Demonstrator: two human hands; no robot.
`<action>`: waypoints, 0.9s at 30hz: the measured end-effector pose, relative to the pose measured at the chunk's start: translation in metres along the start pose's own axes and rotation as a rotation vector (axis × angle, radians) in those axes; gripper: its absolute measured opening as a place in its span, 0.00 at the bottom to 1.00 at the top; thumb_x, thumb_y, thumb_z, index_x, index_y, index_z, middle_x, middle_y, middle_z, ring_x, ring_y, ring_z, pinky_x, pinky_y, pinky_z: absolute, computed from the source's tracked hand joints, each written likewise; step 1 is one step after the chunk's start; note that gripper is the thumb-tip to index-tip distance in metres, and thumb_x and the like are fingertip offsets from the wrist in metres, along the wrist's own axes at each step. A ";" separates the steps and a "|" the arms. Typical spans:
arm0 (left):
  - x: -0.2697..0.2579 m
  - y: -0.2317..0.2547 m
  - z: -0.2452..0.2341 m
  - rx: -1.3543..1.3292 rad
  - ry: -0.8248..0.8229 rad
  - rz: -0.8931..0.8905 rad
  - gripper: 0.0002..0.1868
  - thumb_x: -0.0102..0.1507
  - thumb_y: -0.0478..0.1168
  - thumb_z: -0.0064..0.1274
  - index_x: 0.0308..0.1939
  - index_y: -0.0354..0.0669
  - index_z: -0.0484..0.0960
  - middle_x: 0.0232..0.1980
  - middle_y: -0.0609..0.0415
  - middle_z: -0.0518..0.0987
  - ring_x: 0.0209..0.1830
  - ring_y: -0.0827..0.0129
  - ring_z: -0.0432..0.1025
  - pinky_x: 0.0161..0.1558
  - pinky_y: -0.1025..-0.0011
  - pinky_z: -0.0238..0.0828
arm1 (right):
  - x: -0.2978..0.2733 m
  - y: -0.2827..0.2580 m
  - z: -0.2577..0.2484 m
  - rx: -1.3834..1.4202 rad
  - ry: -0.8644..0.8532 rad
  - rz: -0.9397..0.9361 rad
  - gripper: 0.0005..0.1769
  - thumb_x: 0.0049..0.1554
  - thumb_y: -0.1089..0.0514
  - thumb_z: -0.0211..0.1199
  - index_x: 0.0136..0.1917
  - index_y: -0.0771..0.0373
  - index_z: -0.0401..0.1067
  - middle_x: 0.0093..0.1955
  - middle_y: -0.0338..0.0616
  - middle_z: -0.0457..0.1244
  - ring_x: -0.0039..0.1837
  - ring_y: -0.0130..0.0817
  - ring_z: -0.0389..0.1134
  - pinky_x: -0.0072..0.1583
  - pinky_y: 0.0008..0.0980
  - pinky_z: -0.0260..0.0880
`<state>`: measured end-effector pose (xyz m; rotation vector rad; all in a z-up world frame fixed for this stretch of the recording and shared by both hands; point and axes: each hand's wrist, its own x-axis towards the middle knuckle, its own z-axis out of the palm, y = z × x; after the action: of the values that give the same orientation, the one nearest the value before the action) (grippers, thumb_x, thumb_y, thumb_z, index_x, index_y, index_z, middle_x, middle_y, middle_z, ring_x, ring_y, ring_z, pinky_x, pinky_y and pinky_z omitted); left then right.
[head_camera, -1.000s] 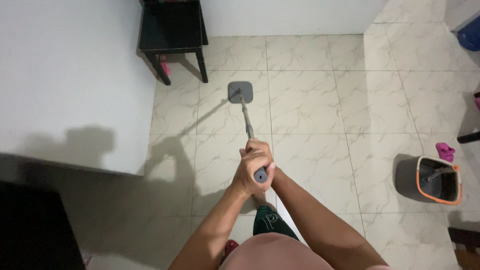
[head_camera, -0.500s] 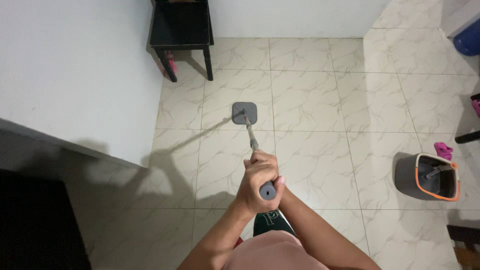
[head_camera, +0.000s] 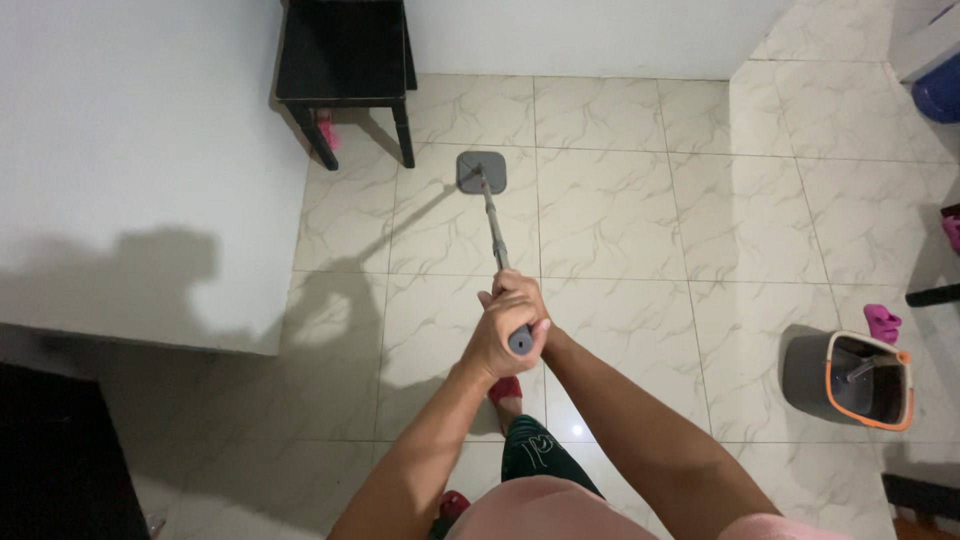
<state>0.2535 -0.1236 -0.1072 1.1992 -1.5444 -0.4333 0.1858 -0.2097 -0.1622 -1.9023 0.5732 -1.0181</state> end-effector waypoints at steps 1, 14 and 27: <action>0.004 -0.005 0.001 0.008 -0.005 0.029 0.13 0.56 0.30 0.58 0.22 0.38 0.68 0.27 0.47 0.71 0.30 0.55 0.69 0.37 0.63 0.68 | 0.005 0.002 0.001 0.007 0.011 0.045 0.21 0.53 0.61 0.71 0.35 0.64 0.57 0.30 0.42 0.50 0.32 0.33 0.50 0.34 0.35 0.55; -0.078 0.102 -0.037 0.000 0.001 0.125 0.10 0.55 0.28 0.55 0.24 0.37 0.69 0.30 0.47 0.74 0.35 0.55 0.71 0.42 0.64 0.68 | -0.082 -0.103 0.036 0.027 0.048 0.002 0.26 0.51 0.59 0.73 0.30 0.64 0.54 0.27 0.43 0.49 0.32 0.34 0.48 0.34 0.36 0.52; -0.143 0.199 -0.082 -0.116 -0.008 0.050 0.13 0.56 0.31 0.59 0.23 0.37 0.68 0.26 0.48 0.71 0.28 0.58 0.68 0.35 0.65 0.65 | -0.156 -0.202 0.068 -0.013 0.144 -0.039 0.21 0.54 0.66 0.68 0.32 0.64 0.54 0.29 0.44 0.51 0.35 0.36 0.51 0.37 0.38 0.51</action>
<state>0.2215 0.1083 0.0033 1.0690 -1.5315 -0.4885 0.1539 0.0370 -0.0732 -1.8679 0.6281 -1.1864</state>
